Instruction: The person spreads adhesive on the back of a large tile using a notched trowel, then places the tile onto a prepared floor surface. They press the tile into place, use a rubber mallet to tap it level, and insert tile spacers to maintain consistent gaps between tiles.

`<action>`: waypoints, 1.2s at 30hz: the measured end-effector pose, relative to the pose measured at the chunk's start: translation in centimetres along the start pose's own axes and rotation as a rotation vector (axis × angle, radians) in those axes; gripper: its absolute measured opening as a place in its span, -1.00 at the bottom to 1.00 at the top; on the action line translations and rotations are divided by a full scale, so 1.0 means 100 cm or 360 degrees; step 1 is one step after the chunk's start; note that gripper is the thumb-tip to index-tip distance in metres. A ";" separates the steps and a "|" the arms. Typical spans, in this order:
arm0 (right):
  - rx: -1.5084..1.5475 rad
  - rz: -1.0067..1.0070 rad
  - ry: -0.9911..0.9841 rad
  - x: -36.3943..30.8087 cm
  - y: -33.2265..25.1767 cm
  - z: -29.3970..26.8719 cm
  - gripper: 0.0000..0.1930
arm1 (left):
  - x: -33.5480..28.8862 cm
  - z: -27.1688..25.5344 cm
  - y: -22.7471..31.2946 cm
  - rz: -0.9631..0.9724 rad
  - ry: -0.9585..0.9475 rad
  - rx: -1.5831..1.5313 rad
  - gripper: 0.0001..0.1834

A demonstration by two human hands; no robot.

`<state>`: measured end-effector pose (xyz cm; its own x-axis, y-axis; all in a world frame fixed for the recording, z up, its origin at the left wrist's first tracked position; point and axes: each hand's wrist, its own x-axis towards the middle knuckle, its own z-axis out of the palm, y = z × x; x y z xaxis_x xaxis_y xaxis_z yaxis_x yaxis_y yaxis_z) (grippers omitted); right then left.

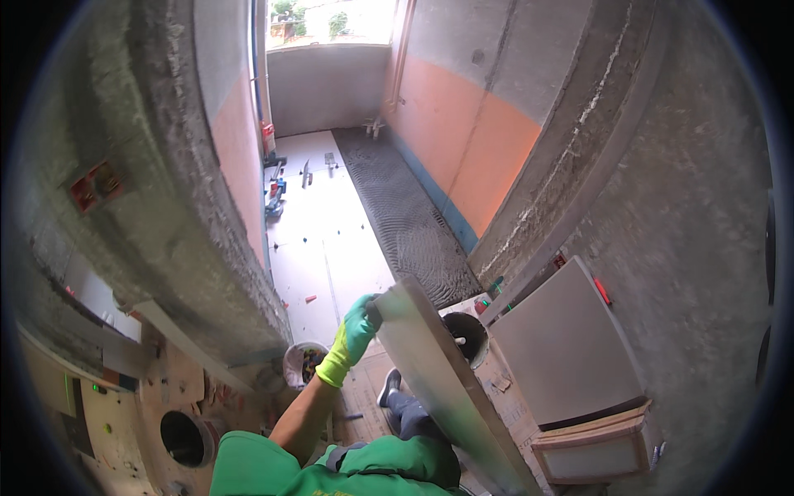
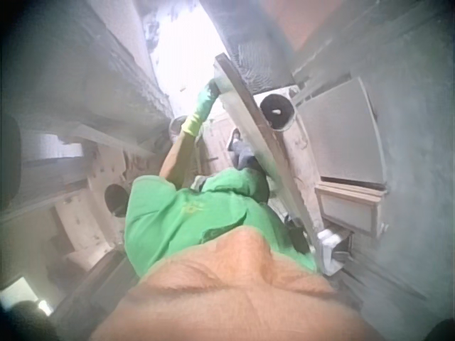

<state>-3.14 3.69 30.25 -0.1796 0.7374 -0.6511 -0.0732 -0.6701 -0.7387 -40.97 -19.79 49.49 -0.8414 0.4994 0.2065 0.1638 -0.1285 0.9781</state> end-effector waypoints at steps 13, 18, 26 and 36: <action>0.0390 -0.0069 0.0541 0.117 -0.016 0.120 -0.61 | 0.265 -0.070 -0.142 -0.0391 0.0055 -0.0461 -0.42; 0.0539 -0.0134 0.0698 0.120 -0.032 0.155 -0.62 | 0.331 -0.104 -0.157 -0.0505 0.0096 -0.0679 -0.41; 0.0739 -0.0222 0.0949 0.142 -0.006 0.213 -0.64 | 0.487 -0.171 -0.224 -0.0599 0.0112 -0.0518 -0.39; 0.1014 -0.0370 0.1011 0.283 0.014 0.390 -0.66 | 0.753 -0.287 -0.333 -0.0830 0.0232 -0.0393 -0.44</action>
<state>-46.58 20.37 17.59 0.4642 0.6413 -0.6109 -0.5990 -0.2808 -0.7499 -124.51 -2.51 31.72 -0.8436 0.4294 -0.3223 -0.3998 -0.1019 0.9109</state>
